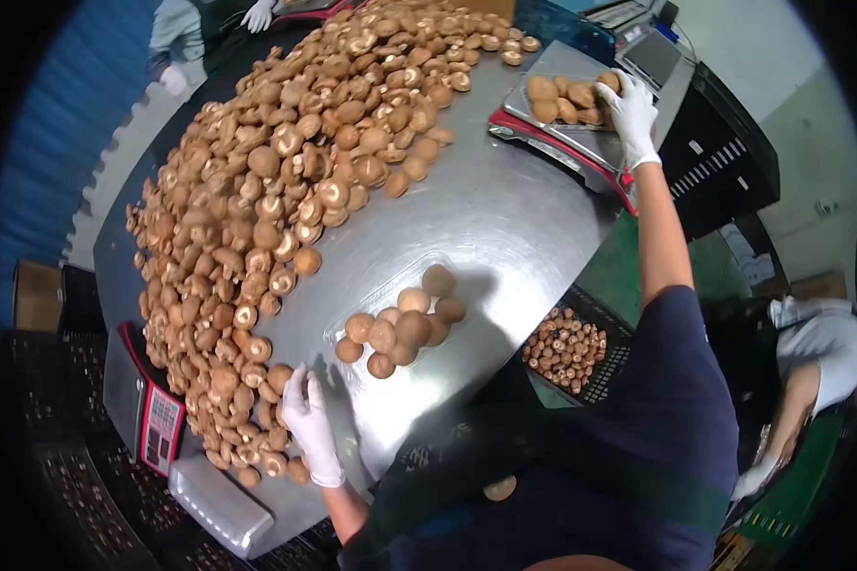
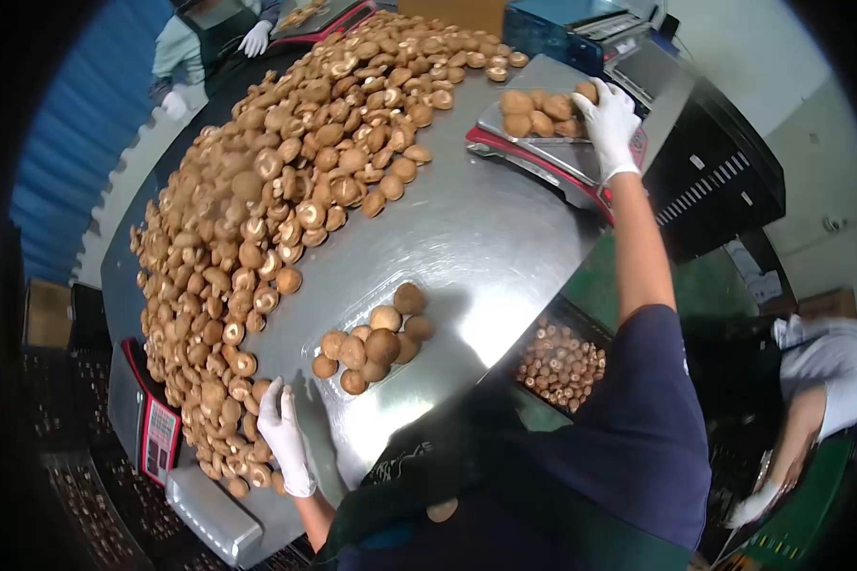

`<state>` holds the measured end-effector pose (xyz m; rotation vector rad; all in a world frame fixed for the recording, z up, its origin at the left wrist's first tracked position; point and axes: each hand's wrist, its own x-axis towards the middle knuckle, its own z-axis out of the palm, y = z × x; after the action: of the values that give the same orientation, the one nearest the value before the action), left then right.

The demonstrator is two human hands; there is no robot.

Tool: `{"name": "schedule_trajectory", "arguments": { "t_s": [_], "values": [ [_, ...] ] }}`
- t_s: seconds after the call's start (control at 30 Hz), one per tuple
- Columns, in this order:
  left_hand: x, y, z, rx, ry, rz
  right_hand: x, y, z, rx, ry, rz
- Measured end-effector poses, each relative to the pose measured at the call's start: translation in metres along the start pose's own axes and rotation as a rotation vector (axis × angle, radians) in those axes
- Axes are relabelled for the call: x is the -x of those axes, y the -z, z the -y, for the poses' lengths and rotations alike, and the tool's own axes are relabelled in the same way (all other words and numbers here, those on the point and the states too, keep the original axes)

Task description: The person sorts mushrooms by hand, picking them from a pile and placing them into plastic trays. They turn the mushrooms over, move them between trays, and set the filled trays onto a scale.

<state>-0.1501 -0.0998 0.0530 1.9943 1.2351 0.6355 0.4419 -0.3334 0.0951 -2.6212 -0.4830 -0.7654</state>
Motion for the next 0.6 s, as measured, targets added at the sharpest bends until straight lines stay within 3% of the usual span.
{"name": "schedule_trajectory", "arguments": {
  "t_s": [0.07, 0.1, 0.13, 0.17, 0.2, 0.23, 0.27, 0.33, 0.4, 0.47, 0.53, 0.6],
  "values": [
    [0.001, -0.001, -0.015, -0.087, -0.088, -0.024, -0.016, -0.017, -0.011, 0.195, -0.057, 0.268],
    [-0.001, -0.001, -0.015, -0.096, -0.129, -0.045, -0.019, -0.023, -0.019, 0.201, -0.078, 0.305],
    [0.002, 0.003, -0.017, -0.104, -0.083, -0.038, -0.02, -0.02, -0.025, 0.3, -0.049, 0.215],
    [0.003, 0.007, -0.02, -0.113, -0.056, -0.044, -0.044, -0.045, -0.067, 0.235, 0.21, 0.274],
    [0.002, 0.009, -0.012, -0.161, -0.137, -0.08, -0.032, -0.008, -0.042, 0.537, 0.581, 0.223],
    [0.005, 0.012, -0.001, -0.2, -0.119, -0.119, -0.02, 0.018, -0.005, -0.045, 0.043, 0.204],
    [0.005, 0.016, 0.009, -0.226, -0.12, -0.148, -0.031, -0.002, -0.028, -0.035, 0.156, 0.061],
    [0.015, 0.033, 0.026, -0.216, -0.068, -0.232, 0.005, 0.023, 0.003, -0.248, 0.271, -0.02],
    [0.018, 0.042, 0.043, -0.273, -0.06, -0.275, 0.061, 0.037, 0.051, -0.565, 0.366, 0.121],
    [0.01, 0.042, 0.052, -0.309, -0.107, -0.281, 0.13, 0.064, 0.109, -0.744, 0.327, 0.409],
    [-0.003, 0.041, 0.046, -0.41, -0.127, -0.203, 0.174, 0.044, 0.121, -0.724, 0.349, 0.647],
    [-0.018, 0.034, 0.043, -0.8, -0.344, -0.051, 0.205, 0.027, 0.139, -0.69, 0.253, 0.845]
  ]
}}
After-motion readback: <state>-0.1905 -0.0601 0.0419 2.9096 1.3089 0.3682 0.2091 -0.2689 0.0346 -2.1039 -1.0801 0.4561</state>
